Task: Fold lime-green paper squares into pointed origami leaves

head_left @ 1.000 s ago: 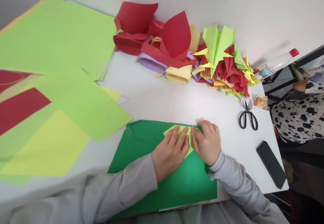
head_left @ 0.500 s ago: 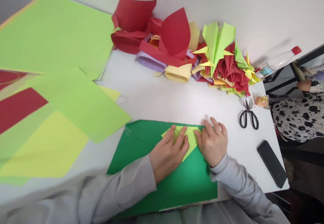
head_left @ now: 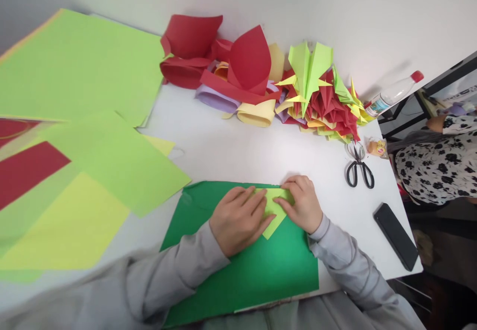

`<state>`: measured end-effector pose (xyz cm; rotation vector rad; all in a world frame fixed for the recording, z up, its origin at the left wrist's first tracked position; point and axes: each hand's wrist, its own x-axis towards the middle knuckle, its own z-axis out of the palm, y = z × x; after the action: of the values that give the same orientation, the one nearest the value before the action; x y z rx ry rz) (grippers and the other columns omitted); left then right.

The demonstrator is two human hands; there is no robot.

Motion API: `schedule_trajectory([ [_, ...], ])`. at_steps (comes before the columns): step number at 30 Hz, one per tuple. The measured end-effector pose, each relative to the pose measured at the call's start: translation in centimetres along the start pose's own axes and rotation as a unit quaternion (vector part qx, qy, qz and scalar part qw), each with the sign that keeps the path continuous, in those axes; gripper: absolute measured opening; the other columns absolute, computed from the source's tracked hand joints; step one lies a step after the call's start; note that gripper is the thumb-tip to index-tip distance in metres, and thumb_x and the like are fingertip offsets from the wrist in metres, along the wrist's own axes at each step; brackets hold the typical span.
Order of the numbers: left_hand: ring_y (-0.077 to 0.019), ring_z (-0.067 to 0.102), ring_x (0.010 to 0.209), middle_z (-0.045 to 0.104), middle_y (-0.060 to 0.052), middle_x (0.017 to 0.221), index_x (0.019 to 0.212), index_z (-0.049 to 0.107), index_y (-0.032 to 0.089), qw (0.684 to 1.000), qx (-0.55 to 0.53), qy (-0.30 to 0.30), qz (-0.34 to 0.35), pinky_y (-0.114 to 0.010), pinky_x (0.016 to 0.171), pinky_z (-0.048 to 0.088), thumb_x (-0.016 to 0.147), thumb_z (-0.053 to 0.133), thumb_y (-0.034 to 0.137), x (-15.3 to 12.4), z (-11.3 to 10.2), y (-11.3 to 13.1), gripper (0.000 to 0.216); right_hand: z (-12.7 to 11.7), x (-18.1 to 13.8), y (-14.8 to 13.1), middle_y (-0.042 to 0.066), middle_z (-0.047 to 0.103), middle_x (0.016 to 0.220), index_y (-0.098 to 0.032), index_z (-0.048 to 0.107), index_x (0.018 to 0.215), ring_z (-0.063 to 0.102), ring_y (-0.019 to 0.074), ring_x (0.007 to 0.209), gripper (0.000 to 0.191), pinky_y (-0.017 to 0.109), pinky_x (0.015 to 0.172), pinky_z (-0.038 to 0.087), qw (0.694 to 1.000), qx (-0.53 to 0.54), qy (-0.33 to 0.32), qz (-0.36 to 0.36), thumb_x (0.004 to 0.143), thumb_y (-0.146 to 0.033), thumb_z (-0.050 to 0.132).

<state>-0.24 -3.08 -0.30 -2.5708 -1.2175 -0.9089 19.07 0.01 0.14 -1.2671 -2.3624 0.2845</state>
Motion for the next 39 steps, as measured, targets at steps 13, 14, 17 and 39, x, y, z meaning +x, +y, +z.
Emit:
schedule_trajectory([
  [13,-0.0137,0.058,0.065,0.061,-0.005,0.069,0.079,0.069,0.014,0.893,-0.418,-0.099,-0.132,-0.023,0.060,0.045,0.091,0.045,0.023,1.0,0.5,-3.1,0.029,-0.1,-0.1,-0.7,0.000,0.060,0.068,-0.019,0.056,0.072,0.055,0.0132,0.064,0.025,0.026,0.060,0.043,0.969,0.241,0.023,0.039,0.081,-0.040,0.066],
  [14,-0.0127,0.057,0.062,0.061,-0.004,0.067,0.077,0.070,0.014,0.881,-0.439,-0.102,-0.145,-0.022,0.057,0.044,0.089,0.047,0.022,1.0,0.3,-3.0,0.027,-0.3,-0.1,-0.9,0.000,0.060,0.068,-0.019,0.057,0.074,0.054,0.0125,0.062,0.024,0.025,0.059,0.043,0.965,0.258,0.001,0.050,0.080,-0.040,0.067],
  [17,-0.0105,0.054,0.056,0.058,-0.002,0.063,0.073,0.070,0.014,0.859,-0.472,-0.109,-0.167,-0.020,0.052,0.041,0.086,0.051,0.021,1.1,-0.1,-2.6,0.024,-0.7,0.0,-1.6,0.000,0.059,0.067,-0.018,0.058,0.075,0.053,0.0114,0.060,0.022,0.024,0.057,0.042,0.956,0.284,-0.068,0.037,0.086,-0.038,0.058],
  [39,-0.0098,0.040,0.058,0.041,0.004,0.062,0.061,0.049,0.016,0.743,-0.590,-0.248,-0.197,-0.023,0.056,0.033,0.082,0.047,0.028,1.7,-0.9,-3.2,0.025,-1.1,-0.2,-1.3,-0.001,0.052,0.056,-0.016,0.055,0.062,0.044,0.0078,0.050,0.024,0.020,0.049,0.036,0.919,0.382,-0.096,0.021,0.085,-0.022,0.051],
])
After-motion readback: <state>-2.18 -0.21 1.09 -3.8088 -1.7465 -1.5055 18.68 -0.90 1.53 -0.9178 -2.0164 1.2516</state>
